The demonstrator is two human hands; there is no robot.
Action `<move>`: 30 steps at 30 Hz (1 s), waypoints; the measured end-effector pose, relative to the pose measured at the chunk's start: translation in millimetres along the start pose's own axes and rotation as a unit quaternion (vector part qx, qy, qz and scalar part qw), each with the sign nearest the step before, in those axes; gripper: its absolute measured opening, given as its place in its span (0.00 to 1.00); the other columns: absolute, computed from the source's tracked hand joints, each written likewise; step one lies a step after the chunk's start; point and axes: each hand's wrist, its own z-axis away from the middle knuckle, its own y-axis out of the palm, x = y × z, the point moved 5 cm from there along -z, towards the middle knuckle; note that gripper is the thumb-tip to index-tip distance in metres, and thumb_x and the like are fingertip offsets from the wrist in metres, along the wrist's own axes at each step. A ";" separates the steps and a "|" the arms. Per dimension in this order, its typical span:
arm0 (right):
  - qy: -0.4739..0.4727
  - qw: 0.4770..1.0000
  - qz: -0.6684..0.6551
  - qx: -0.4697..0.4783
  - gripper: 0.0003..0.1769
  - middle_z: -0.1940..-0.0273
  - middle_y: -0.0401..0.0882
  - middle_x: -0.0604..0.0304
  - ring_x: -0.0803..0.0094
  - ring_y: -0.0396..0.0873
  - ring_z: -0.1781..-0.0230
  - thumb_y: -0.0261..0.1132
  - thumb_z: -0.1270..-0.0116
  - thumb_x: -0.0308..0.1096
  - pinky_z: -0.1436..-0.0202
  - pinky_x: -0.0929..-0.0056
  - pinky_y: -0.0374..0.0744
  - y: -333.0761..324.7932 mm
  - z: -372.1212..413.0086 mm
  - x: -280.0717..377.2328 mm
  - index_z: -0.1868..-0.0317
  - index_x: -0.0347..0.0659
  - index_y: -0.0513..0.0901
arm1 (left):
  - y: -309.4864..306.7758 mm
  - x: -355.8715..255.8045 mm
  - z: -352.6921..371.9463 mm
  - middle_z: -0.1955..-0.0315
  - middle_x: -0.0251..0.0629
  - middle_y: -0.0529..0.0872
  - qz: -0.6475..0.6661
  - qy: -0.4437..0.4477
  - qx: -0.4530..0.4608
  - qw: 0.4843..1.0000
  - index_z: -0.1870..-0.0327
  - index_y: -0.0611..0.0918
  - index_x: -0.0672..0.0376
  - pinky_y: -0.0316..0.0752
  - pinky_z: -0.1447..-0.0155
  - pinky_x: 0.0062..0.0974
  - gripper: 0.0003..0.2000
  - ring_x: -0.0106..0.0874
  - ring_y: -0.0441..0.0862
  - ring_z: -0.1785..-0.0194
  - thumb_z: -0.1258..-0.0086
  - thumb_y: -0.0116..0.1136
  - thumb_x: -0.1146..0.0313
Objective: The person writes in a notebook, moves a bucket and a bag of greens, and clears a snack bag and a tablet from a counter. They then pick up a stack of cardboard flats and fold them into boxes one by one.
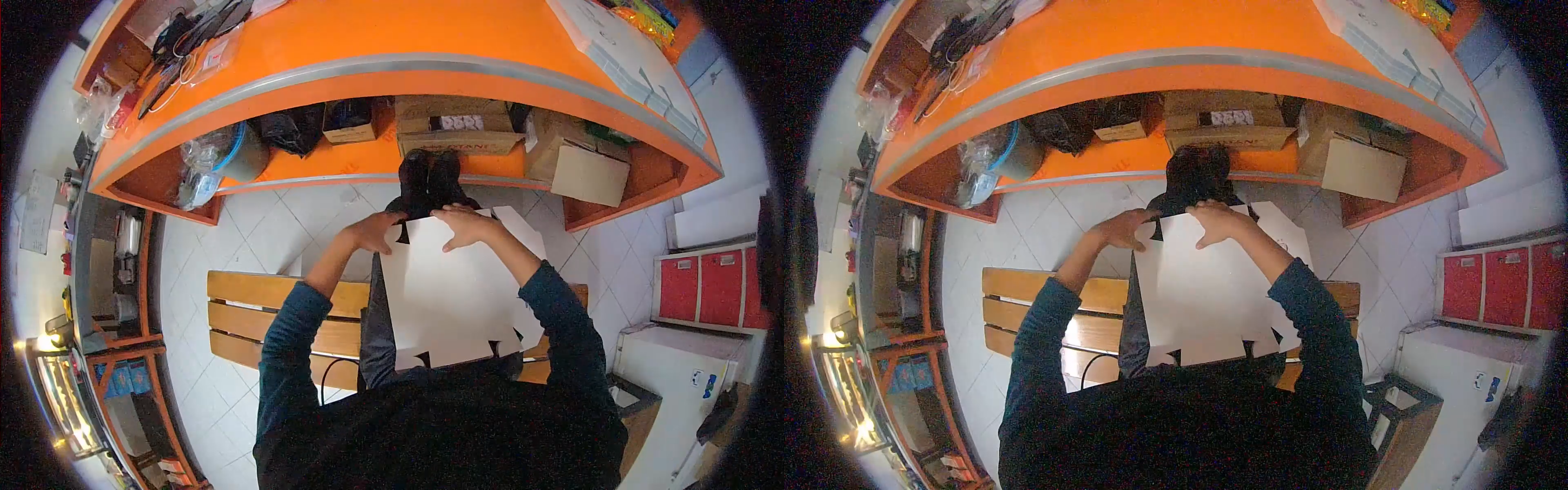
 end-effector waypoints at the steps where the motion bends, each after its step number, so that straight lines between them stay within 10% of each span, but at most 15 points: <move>1: -0.004 1.000 0.004 -0.008 0.46 0.51 0.66 0.45 0.52 0.63 0.47 0.72 0.65 0.43 0.44 0.63 0.63 0.3 2.2 3.1 0.44 0.33 0.61 | 3.6 -4.7 4.0 0.49 0.52 0.69 0.005 -0.022 -0.010 1.000 0.46 0.67 0.61 0.60 0.41 0.35 0.34 0.43 0.66 0.45 0.57 0.65 0.62; 12: 0.005 0.992 -0.010 -0.123 0.33 0.64 0.73 0.54 0.59 0.70 0.59 0.71 0.74 0.33 0.54 0.63 0.67 -6.4 22.0 25.3 0.59 0.37 0.72 | 6.9 -38.6 29.7 0.60 0.47 0.76 -0.050 -0.138 -0.095 0.985 0.61 0.72 0.61 0.68 0.51 0.35 0.21 0.43 0.73 0.54 0.59 0.63 0.68; 18: 0.003 0.935 0.050 -0.351 0.20 0.71 0.70 0.62 0.64 0.69 0.67 0.67 0.71 0.27 0.64 0.65 0.66 3.7 59.9 63.6 0.72 0.43 0.71 | 42.7 -71.5 68.0 0.77 0.40 0.73 -0.152 -0.060 -0.383 0.909 0.71 0.71 0.59 0.70 0.63 0.36 0.11 0.42 0.73 0.69 0.57 0.58 0.72; 24: -0.043 0.858 0.110 -0.500 0.07 0.76 0.67 0.67 0.68 0.67 0.73 0.61 0.60 0.27 0.67 0.71 0.66 50.9 78.2 69.7 0.79 0.44 0.71 | 92.2 -67.0 76.5 0.79 0.34 0.70 -0.225 0.075 -0.471 0.850 0.76 0.71 0.55 0.65 0.75 0.26 0.09 0.32 0.68 0.76 0.61 0.54 0.72; 30: -0.022 0.920 0.094 -0.379 0.10 0.71 0.72 0.62 0.64 0.71 0.64 0.61 0.58 0.27 0.61 0.68 0.70 13.7 63.6 63.7 0.72 0.42 0.73 | 22.6 -73.2 60.4 0.74 0.35 0.77 -0.136 -0.114 -0.361 0.915 0.66 0.74 0.57 0.63 0.60 0.40 0.18 0.38 0.75 0.67 0.57 0.62 0.59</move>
